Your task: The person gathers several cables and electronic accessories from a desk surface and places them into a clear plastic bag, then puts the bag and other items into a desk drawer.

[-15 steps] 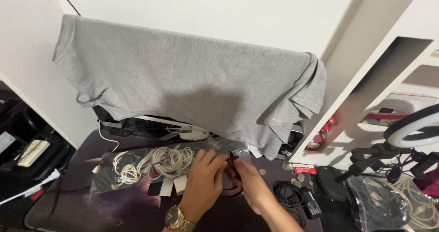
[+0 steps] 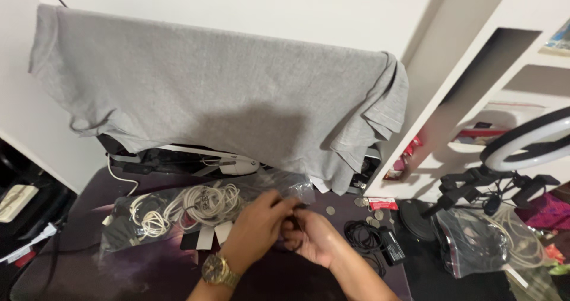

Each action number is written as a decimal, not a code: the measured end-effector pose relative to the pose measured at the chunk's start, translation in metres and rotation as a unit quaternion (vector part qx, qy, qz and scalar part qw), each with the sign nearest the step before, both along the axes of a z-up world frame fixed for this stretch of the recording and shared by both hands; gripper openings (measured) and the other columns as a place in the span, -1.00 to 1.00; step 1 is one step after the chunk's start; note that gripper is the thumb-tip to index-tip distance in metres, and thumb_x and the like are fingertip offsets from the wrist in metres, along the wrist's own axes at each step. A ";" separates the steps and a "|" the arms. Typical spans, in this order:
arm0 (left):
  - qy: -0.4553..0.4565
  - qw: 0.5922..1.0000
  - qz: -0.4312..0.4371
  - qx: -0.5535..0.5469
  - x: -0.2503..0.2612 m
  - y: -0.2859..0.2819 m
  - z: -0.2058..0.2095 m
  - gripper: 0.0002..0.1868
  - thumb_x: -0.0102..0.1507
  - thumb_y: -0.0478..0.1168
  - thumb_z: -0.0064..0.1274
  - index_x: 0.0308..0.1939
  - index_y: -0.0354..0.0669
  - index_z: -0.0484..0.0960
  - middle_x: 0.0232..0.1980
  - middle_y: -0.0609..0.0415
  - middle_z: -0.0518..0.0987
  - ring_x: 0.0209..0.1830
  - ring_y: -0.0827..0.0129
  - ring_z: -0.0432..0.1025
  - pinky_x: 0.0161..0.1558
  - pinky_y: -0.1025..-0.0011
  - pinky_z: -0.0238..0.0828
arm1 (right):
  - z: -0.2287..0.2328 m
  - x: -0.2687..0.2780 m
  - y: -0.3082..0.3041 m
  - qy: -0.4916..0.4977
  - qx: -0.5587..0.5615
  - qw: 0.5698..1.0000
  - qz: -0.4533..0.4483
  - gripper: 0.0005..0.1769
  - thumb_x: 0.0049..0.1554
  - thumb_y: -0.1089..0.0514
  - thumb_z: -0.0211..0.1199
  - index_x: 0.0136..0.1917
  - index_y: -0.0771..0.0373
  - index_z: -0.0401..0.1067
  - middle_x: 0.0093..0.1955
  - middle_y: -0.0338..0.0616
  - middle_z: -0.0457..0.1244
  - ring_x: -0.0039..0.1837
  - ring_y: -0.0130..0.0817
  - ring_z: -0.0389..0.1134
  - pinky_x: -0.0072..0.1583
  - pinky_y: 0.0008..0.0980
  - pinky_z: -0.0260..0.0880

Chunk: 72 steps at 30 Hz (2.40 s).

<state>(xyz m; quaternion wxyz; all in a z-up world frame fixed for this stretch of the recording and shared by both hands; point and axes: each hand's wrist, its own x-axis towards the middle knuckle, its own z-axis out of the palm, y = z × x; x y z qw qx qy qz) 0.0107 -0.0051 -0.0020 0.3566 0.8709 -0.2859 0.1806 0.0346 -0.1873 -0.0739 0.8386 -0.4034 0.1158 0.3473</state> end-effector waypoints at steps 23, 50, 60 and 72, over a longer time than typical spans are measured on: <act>-0.041 0.993 -0.112 -0.012 0.048 -0.030 0.005 -0.62 0.29 -0.12 0.08 0.18 -0.06 0.64 -0.06 -0.12 0.49 -0.13 0.04 0.45 -0.11 0.18 0.44 | -0.004 0.000 -0.080 -0.215 -0.233 0.946 -0.068 -0.63 0.31 0.06 0.09 0.13 0.41 0.49 -0.07 -0.05 0.39 0.01 -0.25 0.44 0.13 -0.13 0.54; 0.048 0.986 0.142 -0.067 0.022 -0.024 0.006 -0.51 0.04 -0.51 0.06 0.08 -0.57 0.50 0.33 -0.39 0.39 0.12 -0.22 0.46 0.11 0.15 0.45 | 0.075 0.054 0.006 -0.570 -0.556 0.598 0.091 -0.80 0.12 0.15 0.28 -0.09 0.35 0.56 -0.22 0.13 0.39 -0.18 0.00 0.42 -0.09 -0.17 0.40; -0.072 0.985 0.145 -0.056 0.034 0.023 0.023 -0.41 0.01 -0.35 0.18 0.14 -0.43 0.52 0.20 -0.31 0.53 0.19 -0.20 0.44 0.21 0.12 0.37 | 0.120 0.068 0.046 -0.674 -0.472 0.561 0.091 -0.60 0.06 0.12 0.34 0.14 0.34 0.51 0.05 0.16 0.41 0.08 0.04 0.46 0.06 -0.17 0.44; 0.253 0.929 0.160 -0.216 0.045 0.136 0.132 -0.28 0.05 -0.35 0.19 0.34 -0.09 0.57 0.00 0.19 0.69 -0.10 0.52 0.60 -0.08 0.42 0.55 | 0.074 0.007 -0.150 -0.364 -0.637 0.646 0.210 -0.39 0.04 0.01 0.42 0.33 0.17 0.41 0.15 -0.17 0.43 0.16 -0.34 0.47 0.21 -0.31 0.45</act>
